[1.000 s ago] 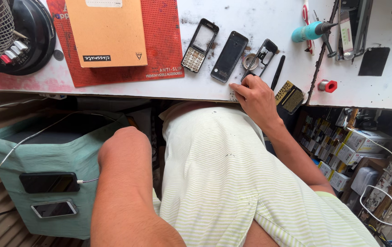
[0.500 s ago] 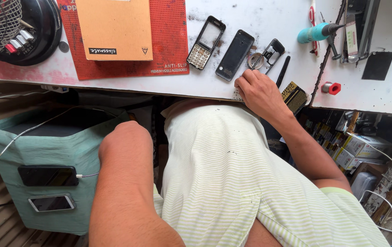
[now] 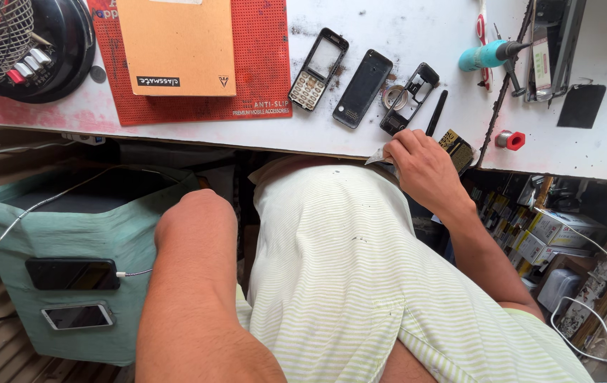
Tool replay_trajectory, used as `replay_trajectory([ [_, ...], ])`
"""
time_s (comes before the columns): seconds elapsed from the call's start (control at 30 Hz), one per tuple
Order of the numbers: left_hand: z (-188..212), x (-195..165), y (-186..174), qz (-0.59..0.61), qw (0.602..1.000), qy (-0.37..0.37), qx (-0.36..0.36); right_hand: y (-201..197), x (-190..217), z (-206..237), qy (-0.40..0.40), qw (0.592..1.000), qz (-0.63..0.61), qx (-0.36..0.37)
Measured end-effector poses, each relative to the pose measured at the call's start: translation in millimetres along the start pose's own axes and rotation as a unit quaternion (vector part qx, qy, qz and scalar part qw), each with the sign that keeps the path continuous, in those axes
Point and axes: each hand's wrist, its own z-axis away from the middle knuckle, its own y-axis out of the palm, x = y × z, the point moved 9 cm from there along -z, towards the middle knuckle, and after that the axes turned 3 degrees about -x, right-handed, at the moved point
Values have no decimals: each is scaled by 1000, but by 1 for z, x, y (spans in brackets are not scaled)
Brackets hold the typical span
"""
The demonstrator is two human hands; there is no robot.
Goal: The person repairs a feature phone at a workbench. They hold the phone with its board and screen exposed, use a pry tool to work around the board, remove and reinsert the battery, and press the screen and keypad assembly back together, handling the phone parts one at a time on the bench.
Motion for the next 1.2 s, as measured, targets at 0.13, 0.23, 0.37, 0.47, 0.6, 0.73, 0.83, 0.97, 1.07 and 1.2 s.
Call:
replay_trajectory([
  [0.13, -2, 9, -16, 6, 1000, -1, 10, -26, -1, 8, 25, 997, -58, -54],
  [0.23, -4, 6, -22, 13, 1000, -6, 22, -43, -20, 20, 110, 978, -157, -81],
  [0.37, 1, 8, -35, -1, 999, -33, 29, -53, -34, 24, 112, 906, -370, -172],
  [0.47, 20, 46, -114, -152, 974, -87, -143, -42, -39, 23, 107, 840, -485, -216],
  [0.6, 80, 100, -203, -369, 858, -160, -320, -21, -41, 20, 106, 786, -558, -245],
  [0.73, 131, 127, -236, -356, 812, -193, -420, -6, -41, 13, 121, 774, -574, -241],
  [0.83, 147, 134, -239, -355, 797, -210, -441, 2, -40, 6, 128, 751, -609, -222],
  [0.97, 152, 146, -238, -324, 807, -218, -443, 4, -34, -3, 116, 740, -629, -206],
  [1.07, 151, 152, -235, -257, 833, -211, -443, 3, -34, -6, 117, 743, -626, -207],
  [1.2, 150, 155, -233, -228, 835, -229, -446, 2, -37, -7, 124, 744, -621, -212],
])
